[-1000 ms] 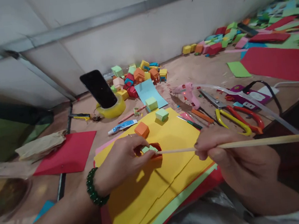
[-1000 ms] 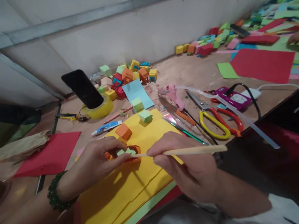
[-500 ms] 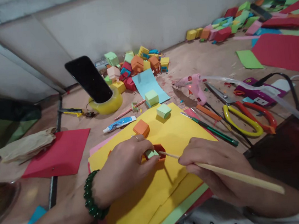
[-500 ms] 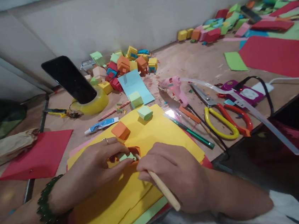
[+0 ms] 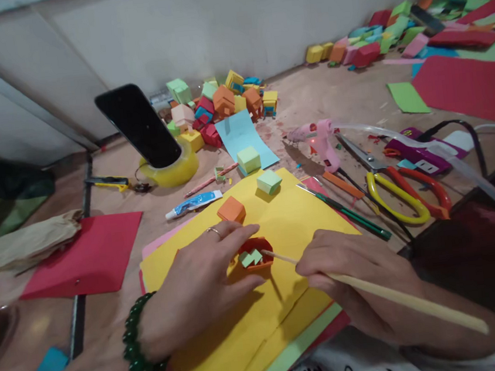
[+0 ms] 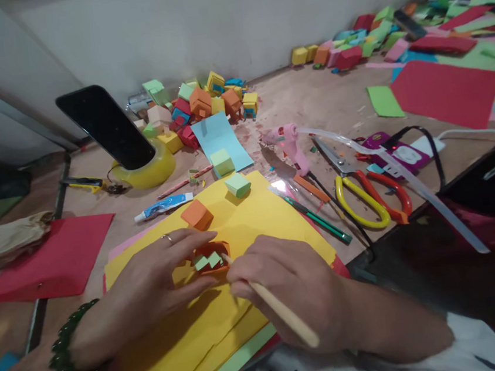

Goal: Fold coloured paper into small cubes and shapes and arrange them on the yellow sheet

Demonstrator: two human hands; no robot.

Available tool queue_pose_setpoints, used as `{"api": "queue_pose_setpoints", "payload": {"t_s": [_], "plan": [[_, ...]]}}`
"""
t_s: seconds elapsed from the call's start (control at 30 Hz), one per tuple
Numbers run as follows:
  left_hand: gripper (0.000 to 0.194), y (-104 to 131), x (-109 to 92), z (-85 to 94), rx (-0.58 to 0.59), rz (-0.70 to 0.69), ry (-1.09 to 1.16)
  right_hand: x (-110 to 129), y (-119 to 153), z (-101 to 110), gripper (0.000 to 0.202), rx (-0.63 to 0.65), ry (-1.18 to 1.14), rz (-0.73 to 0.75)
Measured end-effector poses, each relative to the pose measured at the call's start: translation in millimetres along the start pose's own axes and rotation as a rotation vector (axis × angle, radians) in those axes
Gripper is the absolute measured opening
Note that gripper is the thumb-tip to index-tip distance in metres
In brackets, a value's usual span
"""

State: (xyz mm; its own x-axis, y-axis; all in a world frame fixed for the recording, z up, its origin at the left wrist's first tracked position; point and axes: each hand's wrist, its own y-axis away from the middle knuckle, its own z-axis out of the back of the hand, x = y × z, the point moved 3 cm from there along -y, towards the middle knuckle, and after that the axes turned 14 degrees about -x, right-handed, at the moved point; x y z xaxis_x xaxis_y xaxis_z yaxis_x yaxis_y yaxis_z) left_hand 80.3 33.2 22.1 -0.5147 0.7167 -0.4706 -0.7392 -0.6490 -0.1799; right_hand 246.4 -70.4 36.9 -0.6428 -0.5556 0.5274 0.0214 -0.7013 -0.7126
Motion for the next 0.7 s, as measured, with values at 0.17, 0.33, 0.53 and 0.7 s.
{"api": "queue_pose_setpoints", "payload": {"t_s": [0.17,0.33,0.53,0.7], "plan": [[0.020,1,-5,-8.8,-0.008,0.007,-0.020,4,-5,10,0.012,0.052,0.001,-0.033],[0.020,2,-7,-8.7,0.003,0.034,-0.011,3,-5,-1,0.019,0.042,0.002,0.018],[0.019,1,-6,-9.6,0.007,0.035,-0.001,2,-4,-7,0.018,0.021,-0.006,0.039],[0.017,0,-8,-9.2,0.014,0.032,-0.015,2,-3,-7,0.014,-0.040,-0.021,0.056]]}}
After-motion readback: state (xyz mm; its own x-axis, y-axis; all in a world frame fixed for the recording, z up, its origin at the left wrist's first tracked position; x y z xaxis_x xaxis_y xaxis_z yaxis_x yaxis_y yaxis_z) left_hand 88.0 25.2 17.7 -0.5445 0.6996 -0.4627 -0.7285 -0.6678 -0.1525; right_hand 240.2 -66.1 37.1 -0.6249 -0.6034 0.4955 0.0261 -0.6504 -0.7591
